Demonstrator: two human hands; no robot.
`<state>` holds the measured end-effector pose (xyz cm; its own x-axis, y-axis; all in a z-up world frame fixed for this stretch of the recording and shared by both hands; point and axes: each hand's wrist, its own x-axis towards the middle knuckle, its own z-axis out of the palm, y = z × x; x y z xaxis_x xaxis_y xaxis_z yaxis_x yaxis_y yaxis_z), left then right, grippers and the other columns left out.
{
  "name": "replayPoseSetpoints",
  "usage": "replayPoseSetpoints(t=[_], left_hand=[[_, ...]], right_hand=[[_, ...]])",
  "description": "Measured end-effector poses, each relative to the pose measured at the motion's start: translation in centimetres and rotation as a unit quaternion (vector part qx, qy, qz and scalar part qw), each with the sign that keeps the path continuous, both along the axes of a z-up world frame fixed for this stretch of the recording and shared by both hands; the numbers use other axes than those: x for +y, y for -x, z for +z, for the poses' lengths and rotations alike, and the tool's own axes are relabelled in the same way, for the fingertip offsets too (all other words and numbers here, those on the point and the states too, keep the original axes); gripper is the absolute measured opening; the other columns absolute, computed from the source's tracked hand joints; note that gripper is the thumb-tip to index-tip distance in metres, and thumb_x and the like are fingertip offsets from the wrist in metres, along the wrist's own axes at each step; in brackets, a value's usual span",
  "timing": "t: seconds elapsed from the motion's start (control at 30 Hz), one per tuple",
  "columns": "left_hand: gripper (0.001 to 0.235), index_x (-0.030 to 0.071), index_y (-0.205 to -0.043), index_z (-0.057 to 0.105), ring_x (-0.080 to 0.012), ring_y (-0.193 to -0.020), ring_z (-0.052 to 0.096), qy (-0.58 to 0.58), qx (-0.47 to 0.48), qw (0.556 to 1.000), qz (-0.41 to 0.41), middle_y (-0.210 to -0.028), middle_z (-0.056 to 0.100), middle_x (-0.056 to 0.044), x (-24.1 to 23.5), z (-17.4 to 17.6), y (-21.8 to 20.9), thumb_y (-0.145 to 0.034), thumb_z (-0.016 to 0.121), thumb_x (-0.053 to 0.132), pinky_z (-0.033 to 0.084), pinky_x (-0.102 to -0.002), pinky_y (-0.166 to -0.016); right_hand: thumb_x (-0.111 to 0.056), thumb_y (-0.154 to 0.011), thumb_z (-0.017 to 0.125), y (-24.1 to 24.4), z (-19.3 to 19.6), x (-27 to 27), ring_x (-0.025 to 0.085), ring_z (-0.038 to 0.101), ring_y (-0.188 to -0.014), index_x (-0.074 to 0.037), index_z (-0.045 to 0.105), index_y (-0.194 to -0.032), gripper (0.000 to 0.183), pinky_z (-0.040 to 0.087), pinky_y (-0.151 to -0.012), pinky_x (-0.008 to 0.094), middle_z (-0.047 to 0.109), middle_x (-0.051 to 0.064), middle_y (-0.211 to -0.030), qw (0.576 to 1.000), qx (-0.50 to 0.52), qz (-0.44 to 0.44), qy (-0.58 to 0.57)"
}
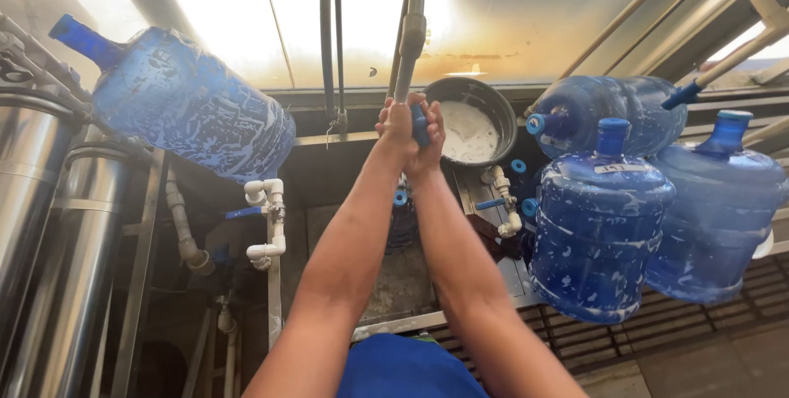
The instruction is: The person is washing large plastic water jugs using soapy water and a sponge at a washing station.
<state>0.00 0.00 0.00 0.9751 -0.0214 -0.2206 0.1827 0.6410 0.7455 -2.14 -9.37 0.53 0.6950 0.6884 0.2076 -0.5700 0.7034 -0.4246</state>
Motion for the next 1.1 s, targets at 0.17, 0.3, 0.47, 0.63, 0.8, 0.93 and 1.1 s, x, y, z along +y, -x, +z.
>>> replayPoseSetpoints(t=[0.17, 0.3, 0.47, 0.63, 0.8, 0.93, 1.1], left_hand=[[0.018, 0.008, -0.097, 0.056, -0.0251, -0.053, 0.057, -0.151, -0.025, 0.986, 0.072, -0.071, 0.059, -0.011, -0.1, 1.7, -1.5, -0.097, 0.057, 0.025, 0.046, -0.04, -0.048], [0.018, 0.007, -0.095, 0.058, -0.0262, -0.057, 0.059, -0.273, -0.044, 0.953, 0.124, -0.073, 0.062, -0.012, -0.2, 2.2, -3.4, -0.095, 0.058, 0.026, 0.048, -0.041, -0.053], [0.02, 0.006, -0.094, 0.062, -0.0274, -0.063, 0.063, -0.413, -0.069, 0.89, 0.178, -0.075, 0.065, -0.014, -1.3, 1.5, -7.1, -0.092, 0.059, 0.026, 0.05, -0.041, -0.059], [0.022, 0.005, -0.092, 0.065, -0.0287, -0.069, 0.066, -0.541, -0.103, 0.803, 0.227, -0.077, 0.068, -0.015, -1.7, -1.4, -12.2, -0.089, 0.06, 0.026, 0.053, -0.042, -0.066], [0.019, 0.004, -0.091, 0.063, -0.0289, -0.068, 0.065, -0.651, -0.173, 0.717, 0.178, -0.079, 0.065, -0.017, -1.2, -0.3, -13.9, -0.093, 0.057, 0.022, 0.052, -0.042, -0.065], [0.027, 0.008, -0.09, 0.064, -0.0258, -0.07, 0.068, -0.61, -0.089, 0.784, 0.072, -0.075, 0.069, -0.011, 0.0, 0.1, -11.4, -0.101, 0.046, 0.024, 0.055, -0.041, -0.067], [0.021, 0.011, -0.106, 0.06, -0.0291, -0.083, 0.065, -0.753, -0.059, 0.652, 0.067, -0.09, 0.065, -0.011, 2.7, -3.2, -7.0, -0.098, 0.044, 0.021, 0.054, -0.043, -0.076]], right_hand=[[-0.056, -0.087, 0.06, 2.3, 1.5, 1.6, 0.028, 0.063, -0.104, -0.021, 0.063, -0.127, 0.053, 0.059, -0.089, 0.04, 0.061, 0.021, -0.123, 0.936, 0.173, 0.062, -0.299], [-0.057, -0.1, 0.052, 1.6, 0.8, 1.5, 0.027, 0.064, -0.104, -0.02, 0.06, -0.132, 0.05, 0.057, -0.087, 0.041, 0.067, 0.01, -0.119, 0.95, 0.141, 0.02, -0.278], [-0.071, -0.101, 0.042, 1.7, -0.8, 1.8, 0.025, 0.068, -0.089, -0.004, 0.054, -0.122, 0.071, 0.057, -0.085, 0.041, 0.066, 0.011, -0.096, 0.978, 0.177, -0.039, -0.102], [-0.062, -0.109, 0.039, 3.3, 1.7, 1.9, 0.029, 0.069, -0.093, -0.004, 0.054, -0.115, 0.06, 0.057, -0.089, 0.046, 0.066, 0.014, -0.099, 0.99, 0.129, -0.06, -0.02], [-0.063, -0.109, 0.037, 5.4, 3.1, 2.3, 0.032, 0.069, -0.096, 0.003, 0.056, -0.122, 0.07, 0.057, -0.09, 0.045, 0.068, 0.022, -0.106, 0.985, 0.113, -0.08, 0.101], [-0.05, -0.111, 0.032, 4.0, 0.4, 2.4, 0.03, 0.069, -0.106, -0.004, 0.06, -0.131, 0.058, 0.055, -0.097, 0.044, 0.072, 0.016, -0.117, 0.956, 0.242, -0.11, 0.122], [-0.05, -0.106, 0.022, -0.7, -7.6, 2.3, 0.041, 0.068, -0.095, 0.005, 0.055, -0.121, 0.066, 0.056, -0.09, 0.052, 0.067, 0.026, -0.104, 0.945, 0.292, -0.024, 0.148]])
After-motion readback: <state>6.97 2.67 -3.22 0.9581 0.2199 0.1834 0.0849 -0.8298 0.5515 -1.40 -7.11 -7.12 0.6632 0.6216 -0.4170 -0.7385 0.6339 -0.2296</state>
